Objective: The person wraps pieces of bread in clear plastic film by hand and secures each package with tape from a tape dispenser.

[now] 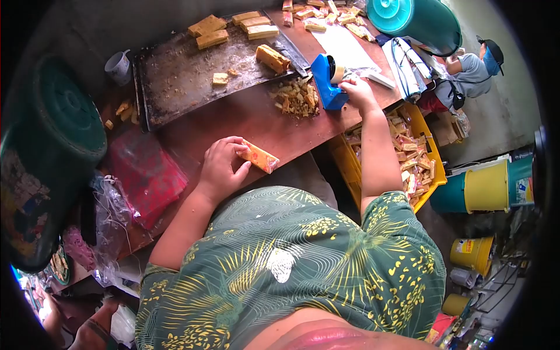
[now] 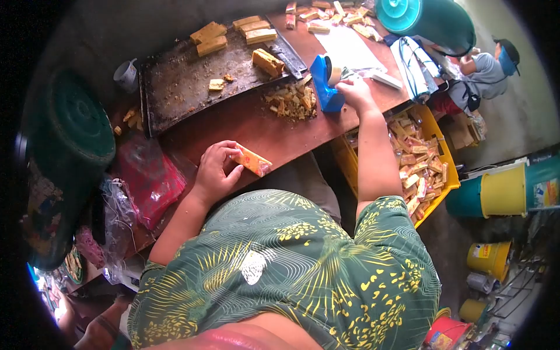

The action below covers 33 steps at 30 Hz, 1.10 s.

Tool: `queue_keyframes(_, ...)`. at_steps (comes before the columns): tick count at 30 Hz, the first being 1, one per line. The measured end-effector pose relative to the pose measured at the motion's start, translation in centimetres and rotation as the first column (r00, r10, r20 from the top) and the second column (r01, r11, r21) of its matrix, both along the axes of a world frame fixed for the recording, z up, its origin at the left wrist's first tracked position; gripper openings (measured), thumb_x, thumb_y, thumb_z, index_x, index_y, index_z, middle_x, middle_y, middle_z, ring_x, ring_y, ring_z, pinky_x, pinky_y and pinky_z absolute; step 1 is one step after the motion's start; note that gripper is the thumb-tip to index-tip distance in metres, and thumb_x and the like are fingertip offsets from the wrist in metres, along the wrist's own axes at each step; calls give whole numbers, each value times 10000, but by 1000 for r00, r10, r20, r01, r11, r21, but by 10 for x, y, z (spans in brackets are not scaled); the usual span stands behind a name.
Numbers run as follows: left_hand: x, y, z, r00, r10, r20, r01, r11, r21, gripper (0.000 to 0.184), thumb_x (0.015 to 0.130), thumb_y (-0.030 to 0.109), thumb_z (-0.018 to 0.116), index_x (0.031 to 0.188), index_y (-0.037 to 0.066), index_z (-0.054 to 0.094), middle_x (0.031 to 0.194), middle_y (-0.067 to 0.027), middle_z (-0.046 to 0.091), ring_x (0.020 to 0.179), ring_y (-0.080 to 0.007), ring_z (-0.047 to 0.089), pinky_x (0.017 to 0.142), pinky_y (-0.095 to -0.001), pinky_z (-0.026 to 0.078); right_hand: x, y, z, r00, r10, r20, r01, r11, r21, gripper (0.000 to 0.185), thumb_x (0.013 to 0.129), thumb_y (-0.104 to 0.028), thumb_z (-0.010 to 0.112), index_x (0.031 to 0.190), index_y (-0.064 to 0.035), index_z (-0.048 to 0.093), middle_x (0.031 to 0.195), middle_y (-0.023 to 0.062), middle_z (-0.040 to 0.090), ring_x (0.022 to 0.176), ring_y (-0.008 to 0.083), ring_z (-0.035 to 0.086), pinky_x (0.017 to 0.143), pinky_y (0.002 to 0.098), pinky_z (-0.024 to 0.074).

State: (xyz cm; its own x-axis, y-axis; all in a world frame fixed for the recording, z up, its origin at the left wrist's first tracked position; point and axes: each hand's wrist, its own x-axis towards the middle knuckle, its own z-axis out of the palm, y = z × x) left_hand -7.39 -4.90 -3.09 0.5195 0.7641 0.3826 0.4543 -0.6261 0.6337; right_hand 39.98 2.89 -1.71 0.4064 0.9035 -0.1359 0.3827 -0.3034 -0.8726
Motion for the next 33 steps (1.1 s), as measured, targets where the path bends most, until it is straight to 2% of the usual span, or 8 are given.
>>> queue_keyframes(9, -1, -1, 3, 1000, -1, 11, 2, 1000, -29, 328, 820, 181, 770, 1116, 105, 650, 1272, -78, 636, 1220, -302, 579, 1060, -447, 426, -20, -4, 14, 995, -96, -24, 97, 994, 50, 284, 878, -213, 769, 1067, -3, 744, 928, 45, 727, 819, 131, 654, 718, 293, 535)
queue_keyframes(12, -2, 0, 2, 1000, -4, 13, 4, 999, -36, 331, 817, 178, 773, 1117, 108, 650, 1269, -75, 637, 1213, -302, 584, 1058, -448, 426, -28, -11, 25, 972, -109, -209, 131, 987, 92, 266, 908, -203, 746, 1068, 10, 740, 951, 42, 722, 820, 126, 647, 714, 295, 529)
queue_keyframes(15, -2, -1, 2, 1000, -2, 15, 3, 999, -46, 334, 814, 174, 774, 1118, 111, 650, 1268, -74, 637, 1210, -301, 586, 1057, -448, 427, -19, -9, 24, 987, -118, -109, 126, 990, 68, 267, 918, -189, 730, 1082, 21, 740, 966, 41, 717, 821, 123, 642, 711, 294, 521)
queue_keyframes(18, -2, 0, 3, 1000, -4, 17, 5, 999, -44, 335, 814, 174, 774, 1120, 113, 654, 1268, -74, 637, 1209, -298, 588, 1055, -446, 428, -14, -9, 24, 999, -2, -50, 5, 998, 63, 258, 963, -215, 678, 1148, -48, 743, 1045, 10, 694, 925, 126, 615, 809, 295, 515)
queue_keyframes(21, -2, 0, 3, 1000, -6, 21, 7, 999, -42, 334, 815, 178, 773, 1122, 112, 659, 1267, -75, 637, 1205, -295, 591, 1053, -445, 429, -12, -10, 23, 998, 33, -54, -29, 998, 62, 266, 955, -166, 678, 1179, -32, 730, 1071, 5, 696, 945, 120, 618, 870, 273, 495)
queue_keyframes(24, -2, 0, 2, 1000, -5, 23, 6, 999, -50, 332, 817, 182, 772, 1123, 110, 662, 1266, -77, 637, 1202, -294, 593, 1050, -444, 430, -12, -11, 26, 994, 86, -63, -82, 995, 63, 304, 918, -133, 713, 1194, -6, 719, 1039, 44, 730, 941, 133, 670, 806, 284, 547)
queue_keyframes(30, -2, 0, 1, 1000, -7, 15, 7, 999, -39, 336, 823, 186, 770, 1129, 104, 656, 1267, -82, 637, 1204, -297, 594, 1049, -443, 431, -11, -17, 41, 984, 168, -54, -168, 986, -1, 389, 897, -127, 753, 1255, 9, 685, 1103, 63, 728, 947, 146, 683, 847, 302, 561)
queue_keyframes(33, -2, 0, 2, 1000, -7, 11, 7, 999, -42, 336, 826, 187, 769, 1131, 105, 653, 1269, -81, 637, 1202, -298, 596, 1050, -442, 430, -10, -12, 45, 980, 196, 31, -195, 980, -36, 403, 896, -137, 769, 1260, 10, 680, 1104, 66, 727, 954, 152, 685, 863, 307, 563)
